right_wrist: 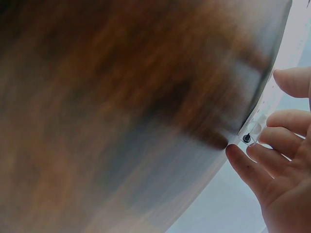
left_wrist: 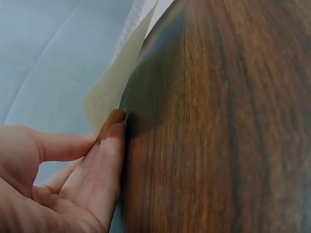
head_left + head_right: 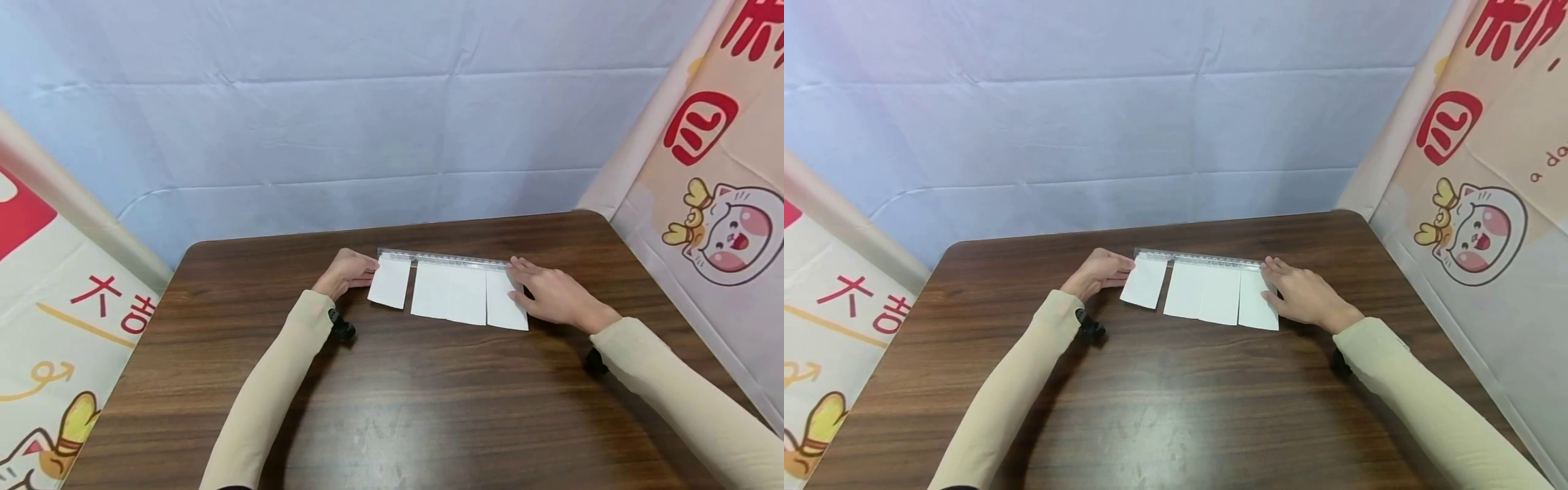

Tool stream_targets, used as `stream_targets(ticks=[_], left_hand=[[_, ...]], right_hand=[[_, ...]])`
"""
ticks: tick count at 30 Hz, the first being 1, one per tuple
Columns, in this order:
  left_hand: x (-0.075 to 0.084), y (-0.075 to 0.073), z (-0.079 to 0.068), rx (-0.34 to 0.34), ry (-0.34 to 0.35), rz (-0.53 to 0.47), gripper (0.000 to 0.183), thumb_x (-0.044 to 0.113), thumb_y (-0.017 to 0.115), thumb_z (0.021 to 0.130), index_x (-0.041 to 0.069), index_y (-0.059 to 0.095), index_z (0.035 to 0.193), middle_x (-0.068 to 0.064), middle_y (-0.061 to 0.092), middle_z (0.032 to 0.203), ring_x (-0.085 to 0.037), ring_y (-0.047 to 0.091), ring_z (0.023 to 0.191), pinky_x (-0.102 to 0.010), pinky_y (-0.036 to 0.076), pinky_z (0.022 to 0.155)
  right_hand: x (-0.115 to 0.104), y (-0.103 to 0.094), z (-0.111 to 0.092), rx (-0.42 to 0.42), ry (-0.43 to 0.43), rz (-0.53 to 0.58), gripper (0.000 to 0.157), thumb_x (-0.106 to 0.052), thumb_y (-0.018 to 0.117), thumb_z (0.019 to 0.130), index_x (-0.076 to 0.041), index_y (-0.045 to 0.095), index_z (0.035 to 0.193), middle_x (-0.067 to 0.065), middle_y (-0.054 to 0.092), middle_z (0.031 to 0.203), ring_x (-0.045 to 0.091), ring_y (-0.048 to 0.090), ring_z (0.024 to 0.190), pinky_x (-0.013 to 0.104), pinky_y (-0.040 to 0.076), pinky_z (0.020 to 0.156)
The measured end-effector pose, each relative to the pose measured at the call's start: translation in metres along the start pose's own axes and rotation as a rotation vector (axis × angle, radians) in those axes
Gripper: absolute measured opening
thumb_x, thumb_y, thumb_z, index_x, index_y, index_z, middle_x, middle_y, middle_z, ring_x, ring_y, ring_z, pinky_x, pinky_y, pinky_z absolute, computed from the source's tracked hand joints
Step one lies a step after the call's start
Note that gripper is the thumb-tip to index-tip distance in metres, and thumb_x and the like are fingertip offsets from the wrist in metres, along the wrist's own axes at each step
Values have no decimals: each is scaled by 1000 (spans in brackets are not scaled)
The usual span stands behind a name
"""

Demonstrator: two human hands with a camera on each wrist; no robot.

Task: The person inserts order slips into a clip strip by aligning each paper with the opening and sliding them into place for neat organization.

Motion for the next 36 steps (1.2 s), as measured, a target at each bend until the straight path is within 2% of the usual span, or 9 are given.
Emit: stream_targets(ticks=[9, 15, 25, 27, 32, 36], left_hand=[[-1, 5, 2, -3, 17, 12, 30, 10, 67, 103, -1, 71, 130, -19, 70, 133, -31, 72, 116, -40, 63, 101], [2, 8, 0, 1, 18, 14, 30, 11, 68, 102, -1, 72, 129, -19, 71, 132, -30, 73, 115, -39, 64, 100], [5, 13, 1, -5, 19, 13, 29, 10, 69, 101, -2, 73, 127, -18, 72, 129, -25, 74, 105, -38, 64, 98], [5, 14, 1, -9, 18, 12, 28, 10, 68, 101, -2, 73, 126, -18, 72, 128, -25, 74, 103, -38, 65, 97], [6, 15, 0, -15, 18, 18, 28, 10, 68, 102, -1, 73, 127, -18, 72, 128, -26, 74, 105, -37, 65, 97], [6, 15, -1, -18, 23, 22, 29, 11, 67, 102, -1, 72, 128, -18, 72, 129, -28, 74, 109, -38, 64, 98]], right_hand=[[-1, -1, 1, -17, 10, 27, 61, -24, 64, 105, 7, 46, 154, 33, 39, 162, 48, 49, 144, 29, 38, 57], [0, 0, 0, -10, 7, 24, 60, -24, 64, 105, 7, 46, 154, 32, 40, 162, 47, 47, 147, 30, 42, 60], [1, 0, 0, -7, 11, 29, 60, -24, 64, 106, 7, 46, 154, 32, 39, 162, 47, 48, 146, 28, 37, 56], [1, 0, 0, -8, 10, 25, 60, -24, 64, 106, 7, 46, 154, 32, 39, 162, 47, 47, 147, 30, 42, 59], [1, 0, 0, -9, 8, 20, 61, -24, 64, 105, 7, 46, 154, 32, 40, 162, 46, 45, 148, 34, 48, 65], [0, -1, 0, -6, 5, 20, 60, -23, 64, 105, 8, 46, 154, 32, 40, 162, 47, 46, 148, 32, 45, 62]])
Point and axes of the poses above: each hand's wrist, its own z-axis towards the middle knuckle, its own y-axis out of the palm, x = y × z, the point moved 2 cm from there along z, towards the middle knuckle
